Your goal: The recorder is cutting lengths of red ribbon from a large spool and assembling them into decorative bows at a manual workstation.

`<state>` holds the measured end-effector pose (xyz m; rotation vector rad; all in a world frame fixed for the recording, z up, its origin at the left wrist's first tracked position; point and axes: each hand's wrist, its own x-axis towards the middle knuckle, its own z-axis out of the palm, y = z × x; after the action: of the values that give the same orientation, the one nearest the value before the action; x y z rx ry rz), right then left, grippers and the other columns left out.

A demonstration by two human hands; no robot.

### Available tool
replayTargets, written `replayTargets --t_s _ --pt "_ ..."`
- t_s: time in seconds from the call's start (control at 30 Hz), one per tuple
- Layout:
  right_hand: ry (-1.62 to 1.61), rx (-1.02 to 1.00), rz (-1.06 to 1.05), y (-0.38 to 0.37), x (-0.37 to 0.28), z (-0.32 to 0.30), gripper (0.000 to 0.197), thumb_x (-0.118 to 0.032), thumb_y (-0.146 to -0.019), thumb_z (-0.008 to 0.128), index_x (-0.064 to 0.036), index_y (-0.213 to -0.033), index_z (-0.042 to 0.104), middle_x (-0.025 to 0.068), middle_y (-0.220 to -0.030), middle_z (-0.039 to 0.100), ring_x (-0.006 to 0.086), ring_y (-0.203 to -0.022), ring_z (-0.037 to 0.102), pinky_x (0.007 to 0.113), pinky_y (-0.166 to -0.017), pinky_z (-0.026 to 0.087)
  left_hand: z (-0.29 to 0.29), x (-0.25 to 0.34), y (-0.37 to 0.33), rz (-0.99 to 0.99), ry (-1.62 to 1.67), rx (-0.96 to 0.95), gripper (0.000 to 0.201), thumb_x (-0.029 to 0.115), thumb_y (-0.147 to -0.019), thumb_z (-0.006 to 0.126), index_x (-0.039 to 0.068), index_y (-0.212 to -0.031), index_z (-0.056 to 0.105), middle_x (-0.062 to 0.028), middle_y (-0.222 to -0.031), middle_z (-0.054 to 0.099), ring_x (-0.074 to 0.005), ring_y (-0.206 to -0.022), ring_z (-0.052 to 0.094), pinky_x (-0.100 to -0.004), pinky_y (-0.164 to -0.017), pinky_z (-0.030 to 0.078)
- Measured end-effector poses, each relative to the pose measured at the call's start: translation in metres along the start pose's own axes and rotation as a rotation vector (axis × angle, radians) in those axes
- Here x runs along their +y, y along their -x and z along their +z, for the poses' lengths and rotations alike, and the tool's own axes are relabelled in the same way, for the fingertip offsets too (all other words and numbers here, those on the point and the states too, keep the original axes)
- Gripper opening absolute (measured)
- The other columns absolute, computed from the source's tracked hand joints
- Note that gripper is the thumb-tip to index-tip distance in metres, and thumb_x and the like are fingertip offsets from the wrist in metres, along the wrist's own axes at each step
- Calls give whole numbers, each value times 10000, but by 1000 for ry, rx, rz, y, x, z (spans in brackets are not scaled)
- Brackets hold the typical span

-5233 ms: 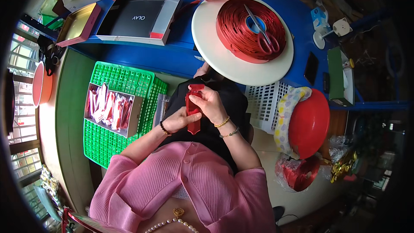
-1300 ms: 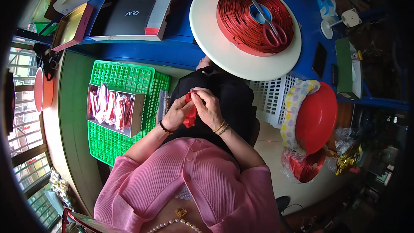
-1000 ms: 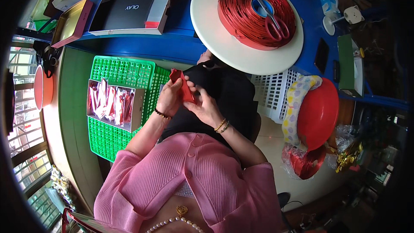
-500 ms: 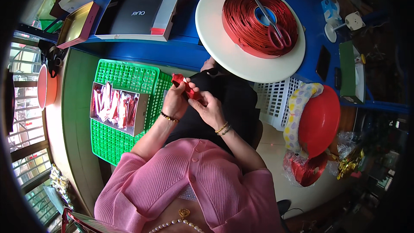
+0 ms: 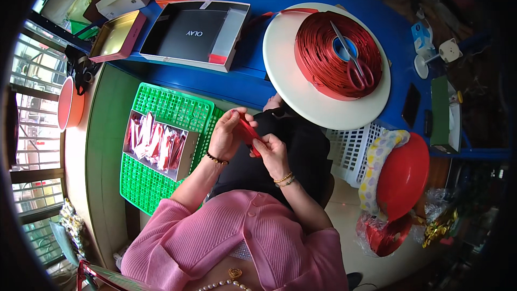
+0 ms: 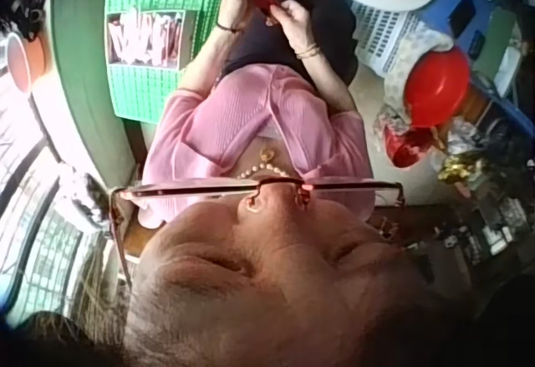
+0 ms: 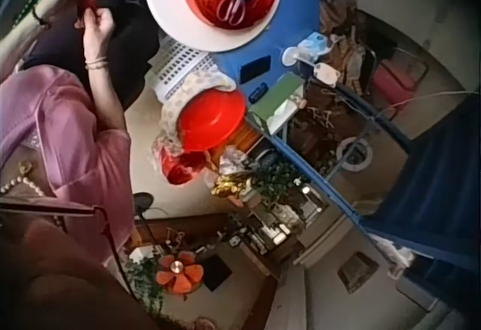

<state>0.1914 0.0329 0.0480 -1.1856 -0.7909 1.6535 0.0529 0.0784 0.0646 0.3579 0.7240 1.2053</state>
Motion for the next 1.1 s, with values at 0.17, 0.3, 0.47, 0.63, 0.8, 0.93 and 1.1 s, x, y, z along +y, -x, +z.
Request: replayTargets --t_s 0.17,0.3,0.47,0.63,0.8,0.93,1.1 --pt "991 204 -633 -1 -8 7 186 -140 -769 674 -68 -847 521 61 -722 609 235 -667 606 378 -743 445 -1 -10 -6 52 48 129 183 154 -958 389 21 -997 508 -79 -781 576 -183 -682 577 -336 -705 505" --pt "1199 65 -846 -9 -20 15 271 -139 -674 717 -95 -851 517 62 -838 591 262 -746 569 387 -744 401 -2 -14 -12 48 73 209 187 180 -964 389 35 -995 502 -69 -770 571 -183 -676 570 -305 -642 485" --pt "1231 53 -857 -33 -25 22 222 -135 -693 693 -89 -817 515 65 -786 582 251 -726 569 386 -717 400 2 -5 -26 89 72 239 185 183 -965 386 35 -988 493 -71 -787 568 -186 -684 569 -312 -654 495" --pt "1226 35 -860 -53 -40 27 161 -120 -713 670 -74 -780 531 75 -769 593 261 -713 574 398 -695 414 11 16 -41 116 77 238 180 183 -963 389 36 -976 492 -89 -818 572 -213 -729 579 -337 -680 497" --pt "879 137 -854 -68 -64 22 111 -76 -689 701 -35 -699 599 108 -710 622 301 -680 584 369 -685 455 4 66 -71 401 -746 60 410 248 -897 554 -25 -1191 468 -87 -974 598 -139 -852 566 -263 -728 469" --pt "745 124 -770 -63 -66 14 115 -12 -674 722 7 -727 622 124 -705 639 239 -619 621 306 -579 477 -12 128 -140 750 -1447 421 299 169 -755 691 -4 -976 588 -121 -890 607 -197 -717 609 -282 -639 488" --pt "718 130 -657 -52 -55 9 129 -68 -689 725 -9 -720 614 115 -730 644 267 -660 630 330 -615 491 -25 164 -194 227 -1751 421 292 301 -621 716 54 -769 670 -107 -730 637 -247 -696 621 -336 -647 492"
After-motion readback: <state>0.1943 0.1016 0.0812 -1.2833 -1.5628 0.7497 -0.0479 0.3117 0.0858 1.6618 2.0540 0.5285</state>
